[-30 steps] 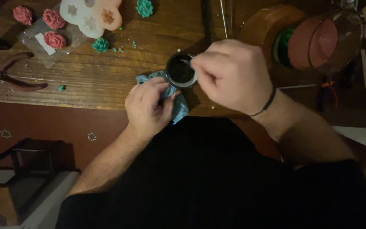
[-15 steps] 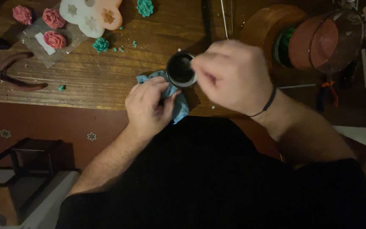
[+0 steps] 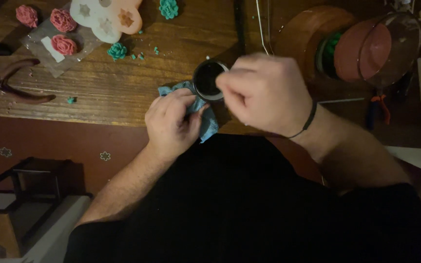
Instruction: Mixing liquid in a small cup using a spoon and adding drops from a bottle at a workbench
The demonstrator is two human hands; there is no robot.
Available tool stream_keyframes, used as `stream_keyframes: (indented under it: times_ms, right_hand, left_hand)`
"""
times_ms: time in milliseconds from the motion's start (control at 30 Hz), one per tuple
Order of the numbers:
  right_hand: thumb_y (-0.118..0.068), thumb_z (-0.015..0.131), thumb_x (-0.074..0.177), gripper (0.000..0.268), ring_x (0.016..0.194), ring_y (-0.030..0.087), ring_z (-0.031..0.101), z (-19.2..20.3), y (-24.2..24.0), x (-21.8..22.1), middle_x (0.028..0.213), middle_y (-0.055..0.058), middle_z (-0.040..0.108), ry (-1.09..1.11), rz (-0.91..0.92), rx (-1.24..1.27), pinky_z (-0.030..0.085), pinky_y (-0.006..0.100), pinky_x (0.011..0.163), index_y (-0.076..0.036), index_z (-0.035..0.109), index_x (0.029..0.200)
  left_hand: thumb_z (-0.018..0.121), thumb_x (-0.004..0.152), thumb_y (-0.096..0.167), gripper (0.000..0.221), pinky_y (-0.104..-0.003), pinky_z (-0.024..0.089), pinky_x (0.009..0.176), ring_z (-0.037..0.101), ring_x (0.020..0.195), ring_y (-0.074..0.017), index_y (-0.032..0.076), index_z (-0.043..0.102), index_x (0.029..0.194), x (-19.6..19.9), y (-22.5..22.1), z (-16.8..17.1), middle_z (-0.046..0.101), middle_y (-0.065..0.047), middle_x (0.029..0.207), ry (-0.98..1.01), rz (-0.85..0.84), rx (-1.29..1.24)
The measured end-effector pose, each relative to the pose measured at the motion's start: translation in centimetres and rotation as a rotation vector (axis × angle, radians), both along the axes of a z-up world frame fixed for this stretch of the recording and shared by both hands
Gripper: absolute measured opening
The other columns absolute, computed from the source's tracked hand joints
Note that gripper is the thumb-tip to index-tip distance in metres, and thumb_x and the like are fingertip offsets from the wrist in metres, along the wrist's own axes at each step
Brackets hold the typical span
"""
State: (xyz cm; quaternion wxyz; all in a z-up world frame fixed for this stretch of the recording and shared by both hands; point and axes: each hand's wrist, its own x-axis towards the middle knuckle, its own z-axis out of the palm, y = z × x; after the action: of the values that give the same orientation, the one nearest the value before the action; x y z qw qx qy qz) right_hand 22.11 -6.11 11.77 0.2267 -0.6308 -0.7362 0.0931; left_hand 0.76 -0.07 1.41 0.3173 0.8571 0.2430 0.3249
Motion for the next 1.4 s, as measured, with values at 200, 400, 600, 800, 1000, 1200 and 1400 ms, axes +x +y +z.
stream_keyframes:
  times_ms: [200, 400, 600, 800, 1000, 1200, 1400]
  right_hand:
    - [0.008, 0.068, 0.091, 0.022, 0.065, 0.024, 0.057, 0.0, 0.0, -0.1, 0.075, 0.006, 0.064, 0.038, -0.015, 0.040, 0.043, 0.036, 0.057, -0.008, 0.068, 0.076]
    - [0.009, 0.071, 0.100, 0.009, 0.070, 0.029, 0.060, 1.4, -1.8, -0.5, 0.082, 0.013, 0.064, 0.132, -0.048, 0.064, 0.050, 0.039, 0.066, 0.003, 0.078, 0.099]
    - [0.012, 0.073, 0.102, 0.008, 0.071, 0.029, 0.064, 1.4, -2.9, -1.7, 0.089, 0.017, 0.074, 0.043, -0.056, 0.146, 0.055, 0.039, 0.069, 0.009, 0.077, 0.108]
    - [0.012, 0.069, 0.094, 0.019, 0.066, 0.027, 0.070, -1.3, -2.5, -2.5, 0.078, 0.011, 0.072, -0.012, -0.116, 0.313, 0.059, 0.034, 0.060, 0.003, 0.080, 0.107]
    - [0.009, 0.070, 0.094, 0.010, 0.052, 0.020, 0.067, -3.6, -3.3, -3.5, 0.073, 0.013, 0.075, 0.488, -0.362, 0.016, 0.053, 0.028, 0.043, 0.004, 0.076, 0.101]
    - [0.007, 0.057, 0.100, 0.013, 0.054, 0.013, 0.065, -2.7, -3.1, -4.3, 0.079, 0.018, 0.073, 0.933, -0.594, -0.160, 0.053, 0.022, 0.046, 0.008, 0.068, 0.106]
    - [0.007, 0.058, 0.100, 0.011, 0.050, 0.014, 0.063, -1.2, -3.1, -3.8, 0.078, 0.021, 0.072, 0.904, -0.634, -0.060, 0.053, 0.021, 0.043, 0.009, 0.068, 0.105]
  left_hand:
    - [0.075, 0.100, 0.022, 0.021, -0.040, 0.050, 0.073, 0.074, 0.092, -0.0297, 0.004, 0.063, 0.101, -0.1, -0.1, -0.1, 0.074, -0.014, 0.104, 0.001, 0.015, 0.021]
    - [0.073, 0.096, 0.014, 0.014, -0.038, 0.053, 0.078, 0.071, 0.090, -0.0272, 0.005, 0.065, 0.104, -0.6, -0.2, -0.1, 0.071, -0.011, 0.105, -0.004, 0.035, -0.024]
    - [0.074, 0.092, 0.006, 0.015, -0.040, 0.056, 0.075, 0.071, 0.090, -0.0302, 0.004, 0.066, 0.103, -1.3, -0.5, -1.2, 0.070, -0.015, 0.109, -0.068, 0.060, 0.046]
    - [0.085, 0.077, 0.010, 0.021, -0.039, 0.060, 0.068, 0.072, 0.075, -0.0302, 0.011, 0.075, 0.096, -0.7, -0.3, -2.6, 0.074, -0.007, 0.096, -0.188, 0.122, 0.124]
    - [0.086, 0.077, 0.012, 0.022, -0.038, 0.061, 0.071, 0.074, 0.079, -0.0282, 0.011, 0.075, 0.096, -1.0, -0.5, -2.8, 0.074, -0.006, 0.096, -0.177, 0.133, 0.121]
    - [0.085, 0.084, 0.014, 0.018, -0.040, 0.062, 0.071, 0.076, 0.085, -0.0298, 0.008, 0.073, 0.096, -0.8, -0.6, -1.3, 0.074, -0.007, 0.096, -0.183, 0.157, -0.018]
    - [0.090, 0.081, 0.013, 0.021, -0.036, 0.062, 0.075, 0.077, 0.088, -0.0301, 0.005, 0.075, 0.092, -0.7, -0.1, -1.0, 0.075, -0.009, 0.092, -0.255, 0.193, -0.195]
